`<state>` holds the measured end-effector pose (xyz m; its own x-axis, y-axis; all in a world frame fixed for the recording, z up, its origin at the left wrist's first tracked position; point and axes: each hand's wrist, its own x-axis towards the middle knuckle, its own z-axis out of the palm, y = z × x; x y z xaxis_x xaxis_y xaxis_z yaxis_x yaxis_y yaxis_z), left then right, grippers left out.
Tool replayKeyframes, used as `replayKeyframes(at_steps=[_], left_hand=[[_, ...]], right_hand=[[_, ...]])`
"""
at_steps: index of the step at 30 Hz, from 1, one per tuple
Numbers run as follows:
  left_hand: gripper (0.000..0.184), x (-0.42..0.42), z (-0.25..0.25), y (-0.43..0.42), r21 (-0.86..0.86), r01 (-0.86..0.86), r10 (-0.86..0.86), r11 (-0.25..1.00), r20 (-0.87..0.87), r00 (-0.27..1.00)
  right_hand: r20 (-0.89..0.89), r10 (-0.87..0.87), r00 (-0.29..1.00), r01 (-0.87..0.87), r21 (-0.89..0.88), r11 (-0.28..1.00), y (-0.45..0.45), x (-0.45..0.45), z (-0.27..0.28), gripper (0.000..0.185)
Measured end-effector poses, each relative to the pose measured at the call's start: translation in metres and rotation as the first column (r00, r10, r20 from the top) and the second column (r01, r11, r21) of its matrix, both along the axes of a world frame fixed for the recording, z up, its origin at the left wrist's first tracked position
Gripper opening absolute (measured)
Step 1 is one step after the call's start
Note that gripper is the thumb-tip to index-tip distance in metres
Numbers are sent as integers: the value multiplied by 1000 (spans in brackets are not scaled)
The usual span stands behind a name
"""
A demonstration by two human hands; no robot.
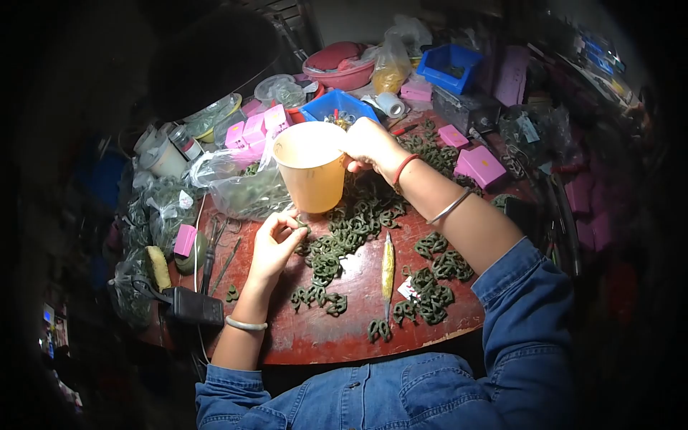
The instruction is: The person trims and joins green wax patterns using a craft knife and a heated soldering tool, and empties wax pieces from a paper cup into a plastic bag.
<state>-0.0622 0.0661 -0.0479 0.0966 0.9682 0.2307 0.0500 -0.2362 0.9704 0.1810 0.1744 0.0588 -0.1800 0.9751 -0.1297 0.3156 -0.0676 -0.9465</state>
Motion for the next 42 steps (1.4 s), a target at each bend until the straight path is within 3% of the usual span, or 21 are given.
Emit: replayKeyframes(at_steps=[3,5,8,11,12,13,14,15,17,18,19,20,21,23,27,31,35,37,39,41,42], left_hand=[[17,9,-4,5,-82,128,-128,988,6,992],[17,21,-3,6,-113,141,-150,984,-78,986],[18,36,-5,9,-31,195,-197,980,-219,956],[18,39,4,1,-71,229,-239,971,-195,951],[18,40,7,-5,55,195,-174,979,-267,948],[18,38,11,-12,53,196,-176,979,-264,948],[18,35,24,-21,62,194,-159,979,-358,920],[18,31,29,-28,70,192,-141,979,-448,883],[18,24,19,-31,140,217,-141,966,-417,898],[17,24,23,-35,41,195,-178,980,-266,947],[17,25,26,-37,-61,190,-195,980,-107,975],[16,28,26,-35,-40,191,-193,981,-56,980],[16,29,27,-35,-40,198,-200,979,-57,978],[17,28,29,-34,-200,132,-168,971,-176,970],[16,25,16,-34,-87,147,-142,985,61,988],[15,9,-5,-25,-160,-56,100,985,281,955],[14,12,-7,-24,-131,-229,257,965,272,927],[13,9,-8,-25,-124,-283,306,951,238,922],[9,4,-7,-24,-164,-322,360,933,477,801],[11,-2,3,-22,-198,-396,434,897,562,704],[12,-6,7,-21,-214,-412,455,886,579,677]], right_hand=[[-57,-43,997,43,9,999,-2,-14,-10,27],[-363,-116,924,89,-92,992,-8,-24,-17,27],[-350,-74,934,36,-113,993,-9,-29,-21,26],[-305,14,952,-41,-83,996,-10,-25,-26,25],[-265,23,964,-38,-53,998,-17,-21,-21,23],[-224,32,974,-38,-22,999,-23,-18,-17,25],[-109,70,992,-71,0,998,-25,-12,-14,26],[-169,91,981,-98,-37,994,-30,-5,-11,27],[-194,108,975,-119,-47,992,-30,3,-9,26],[-194,107,975,-119,-49,992,-27,2,-13,26],[-355,115,928,-144,-55,988,-23,-2,-19,25],[-507,116,854,-167,-56,984,-21,-5,-22,23],[-494,44,868,-136,-153,979,-22,-12,-19,21],[-452,98,886,-187,-155,970,-22,-27,-22,19],[-443,24,896,-112,-173,979,-15,-32,-31,20],[-271,-26,962,-26,-185,982,-14,1,-25,15],[-195,-118,974,79,-194,978,-22,15,-13,15],[-110,12,994,-16,-35,999,-16,20,-20,18],[-21,54,998,-54,7,999,-18,5,-12,23],[68,132,989,-142,162,977,-24,-18,-4,27],[1,167,986,-165,136,977,-27,-28,-3,32]])
